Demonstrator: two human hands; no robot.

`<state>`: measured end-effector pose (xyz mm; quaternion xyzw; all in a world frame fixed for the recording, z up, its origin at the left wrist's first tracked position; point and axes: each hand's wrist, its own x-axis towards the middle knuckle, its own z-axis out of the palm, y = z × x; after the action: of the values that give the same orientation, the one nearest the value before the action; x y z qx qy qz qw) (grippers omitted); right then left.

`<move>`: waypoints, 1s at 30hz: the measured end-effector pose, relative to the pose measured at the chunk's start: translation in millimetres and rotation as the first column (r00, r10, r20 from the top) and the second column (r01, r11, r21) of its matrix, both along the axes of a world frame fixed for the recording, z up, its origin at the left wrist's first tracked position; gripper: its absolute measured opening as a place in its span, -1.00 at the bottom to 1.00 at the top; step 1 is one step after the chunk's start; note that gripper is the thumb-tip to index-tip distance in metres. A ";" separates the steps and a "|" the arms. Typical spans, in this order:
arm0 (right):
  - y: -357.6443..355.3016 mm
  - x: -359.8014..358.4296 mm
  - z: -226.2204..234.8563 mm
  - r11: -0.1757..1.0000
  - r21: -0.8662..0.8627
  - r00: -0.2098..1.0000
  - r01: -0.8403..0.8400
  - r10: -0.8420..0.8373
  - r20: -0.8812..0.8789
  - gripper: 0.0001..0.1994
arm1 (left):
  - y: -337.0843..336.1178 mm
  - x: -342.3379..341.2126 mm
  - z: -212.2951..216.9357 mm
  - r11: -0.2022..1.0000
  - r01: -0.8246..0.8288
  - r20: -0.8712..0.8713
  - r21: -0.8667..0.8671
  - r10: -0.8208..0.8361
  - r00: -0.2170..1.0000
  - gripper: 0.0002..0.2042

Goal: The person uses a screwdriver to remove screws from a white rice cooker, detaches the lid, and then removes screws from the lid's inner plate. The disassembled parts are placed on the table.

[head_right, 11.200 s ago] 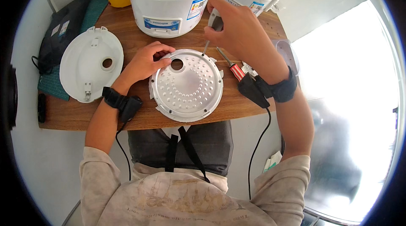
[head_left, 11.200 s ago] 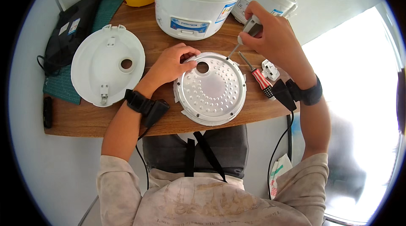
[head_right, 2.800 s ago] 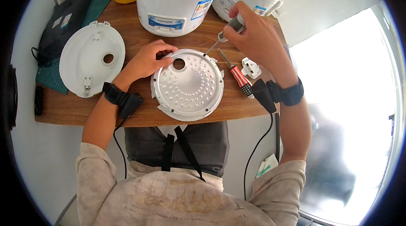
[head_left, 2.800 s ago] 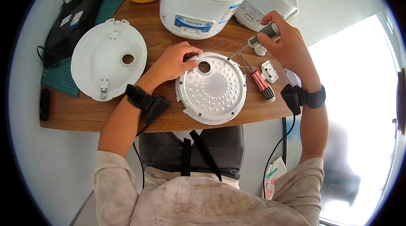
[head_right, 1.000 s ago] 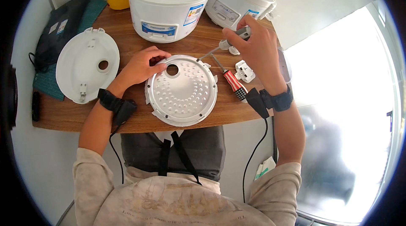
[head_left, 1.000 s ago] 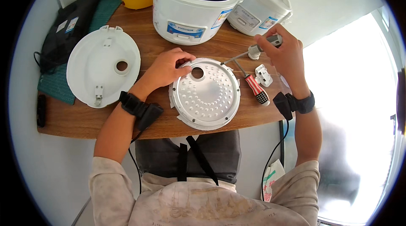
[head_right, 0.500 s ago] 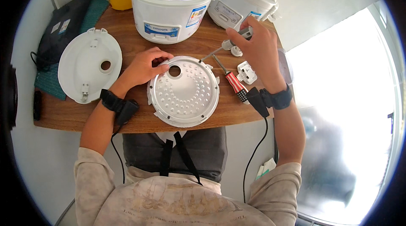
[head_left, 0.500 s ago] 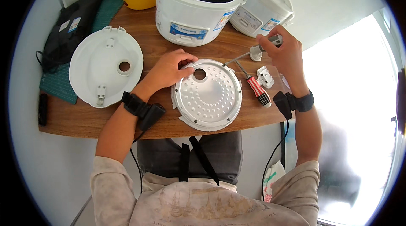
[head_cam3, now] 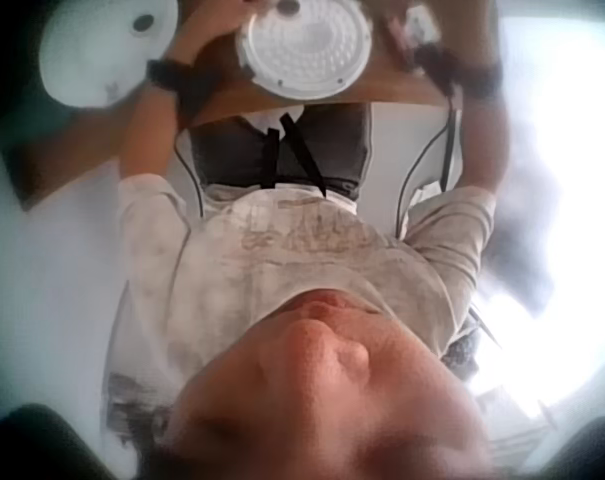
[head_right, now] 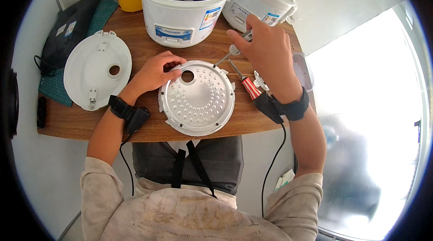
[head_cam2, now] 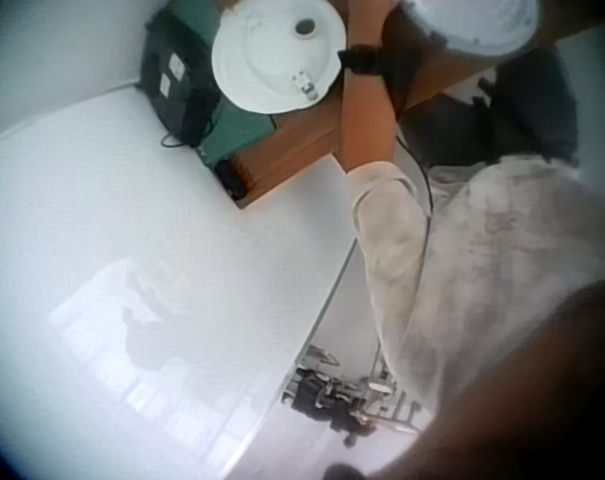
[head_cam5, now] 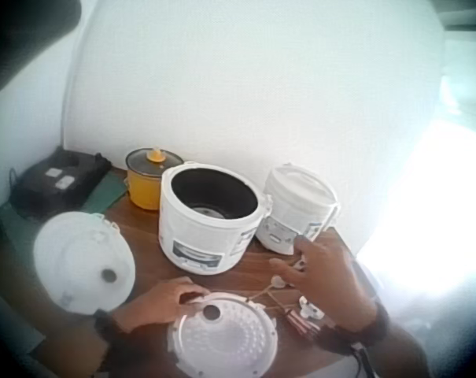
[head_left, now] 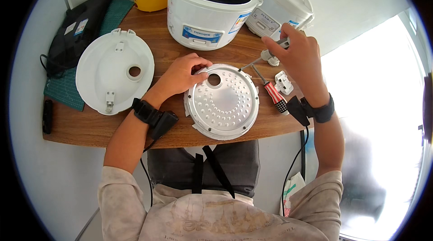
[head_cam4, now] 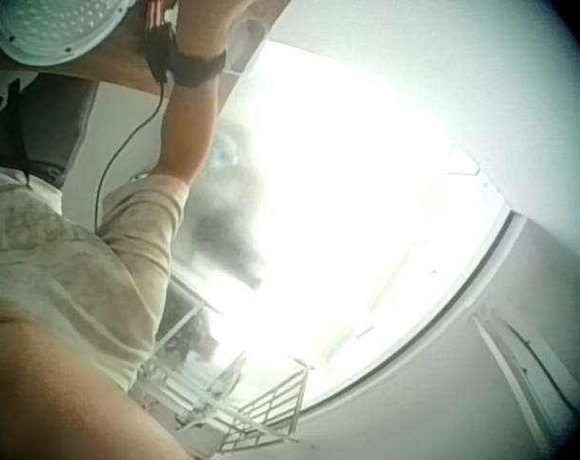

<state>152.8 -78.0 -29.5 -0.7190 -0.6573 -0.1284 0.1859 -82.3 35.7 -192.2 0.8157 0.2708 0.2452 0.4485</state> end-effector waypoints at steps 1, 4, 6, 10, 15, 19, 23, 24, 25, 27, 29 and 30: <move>2.2 -1.2 0.4 1.000 0.004 0.999 -0.001 0.001 0.034 -0.60 | 0.0 0.3 -0.4 1.000 0.001 0.003 0.000 -0.001 1.000 -0.68; 7.3 -2.8 4.1 0.998 -0.024 0.998 -0.054 0.054 0.030 -0.62 | 0.3 0.6 -1.6 1.000 0.004 0.013 0.000 -0.004 1.000 -0.69; 8.6 -3.8 7.6 0.994 -0.058 0.996 -0.094 0.094 -0.011 -0.64 | 0.6 0.2 -2.8 1.000 0.004 0.022 -0.002 -0.004 1.000 -0.69; 9.0 1.2 12.6 0.980 -0.134 0.979 -0.148 0.125 -0.162 -0.66 | 0.7 -0.1 -3.7 0.999 -0.001 0.030 -0.033 0.002 1.000 -0.69; 10.4 -0.9 19.1 0.960 -0.186 0.958 -0.211 0.166 -0.233 -0.65 | -0.2 0.8 -1.1 1.000 0.013 0.030 0.025 -0.014 0.999 -0.69; 15.1 -13.1 19.0 0.953 -0.206 0.968 -0.224 0.193 -0.159 -0.67 | 0.2 -1.6 -0.4 1.000 0.011 0.001 -0.016 -0.011 1.000 -0.69; 15.3 -8.5 7.9 0.960 -0.133 0.968 -0.247 0.240 -0.070 -0.69 | -0.8 -1.2 1.7 1.000 0.009 -0.023 0.008 -0.008 1.000 -0.69; 13.7 -7.6 8.4 0.959 -0.127 0.963 -0.252 0.236 -0.126 -0.70 | -1.1 -1.0 2.3 1.000 0.006 -0.035 0.019 -0.005 0.999 -0.69; 11.6 -7.2 9.8 0.958 -0.121 0.955 -0.259 0.235 -0.183 -0.71 | -0.9 -1.4 1.7 1.000 0.005 -0.032 0.030 -0.004 0.999 -0.69; 10.1 -4.9 12.4 0.948 -0.124 0.934 -0.293 0.256 -0.251 -0.72 | 0.1 -1.8 -0.2 0.999 0.004 -0.026 0.054 -0.003 1.000 -0.69; 8.3 -0.9 15.7 0.930 -0.142 0.916 -0.340 0.293 -0.274 -0.71 | -1.0 -0.6 0.6 1.000 -0.003 -0.005 0.029 0.003 1.000 -0.69; 7.7 0.8 18.1 0.925 -0.192 0.922 -0.328 0.270 -0.277 -0.70 | -1.4 0.0 1.2 1.000 -0.005 0.006 0.016 0.005 1.000 -0.70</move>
<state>153.6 -70.2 -11.4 -0.6367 -0.7423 0.0701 0.1968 -82.2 34.3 -191.0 0.8178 0.2696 0.2512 0.4420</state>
